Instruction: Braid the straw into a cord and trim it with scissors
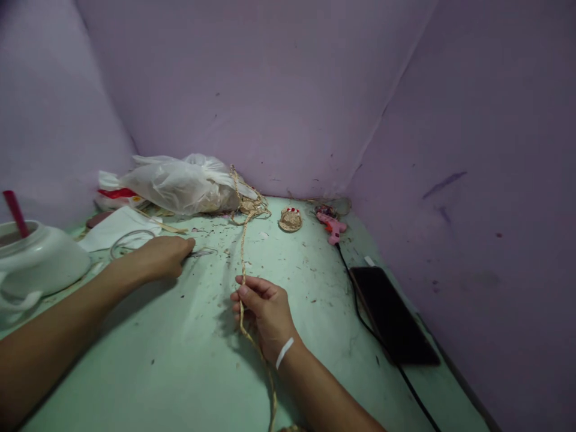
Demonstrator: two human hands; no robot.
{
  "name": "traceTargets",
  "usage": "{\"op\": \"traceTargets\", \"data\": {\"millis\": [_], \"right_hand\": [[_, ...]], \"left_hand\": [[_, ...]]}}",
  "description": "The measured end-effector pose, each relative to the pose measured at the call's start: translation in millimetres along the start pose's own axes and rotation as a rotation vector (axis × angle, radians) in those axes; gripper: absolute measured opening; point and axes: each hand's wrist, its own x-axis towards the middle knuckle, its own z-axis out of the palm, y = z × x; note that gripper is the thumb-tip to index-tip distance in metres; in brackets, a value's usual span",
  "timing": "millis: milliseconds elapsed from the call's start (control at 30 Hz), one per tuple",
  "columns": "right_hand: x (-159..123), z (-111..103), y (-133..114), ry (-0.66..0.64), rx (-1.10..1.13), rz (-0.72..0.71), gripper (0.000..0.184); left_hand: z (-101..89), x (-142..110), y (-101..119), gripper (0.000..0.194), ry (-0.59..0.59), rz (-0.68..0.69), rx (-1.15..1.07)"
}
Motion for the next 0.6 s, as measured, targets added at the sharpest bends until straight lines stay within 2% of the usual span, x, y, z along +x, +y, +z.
{"op": "traceTargets", "data": {"millis": [267, 433, 600], "right_hand": [[3.0, -1.7, -1.2, 0.016, -0.003, -0.016, 0.031], [3.5, -1.0, -2.6, 0.053, 0.003, -0.014, 0.031], [3.0, -5.4, -17.1, 0.073, 0.028, -0.138, 0.029]], "left_hand": [[-0.5, -2.8, -22.2, 0.023, -0.036, -0.004, 0.019], [7.2, -9.1, -19.8, 0.029, 0.075, -0.018, 0.094], [6.6, -6.6, -24.0, 0.028, 0.049, -0.008, 0.063]]}}
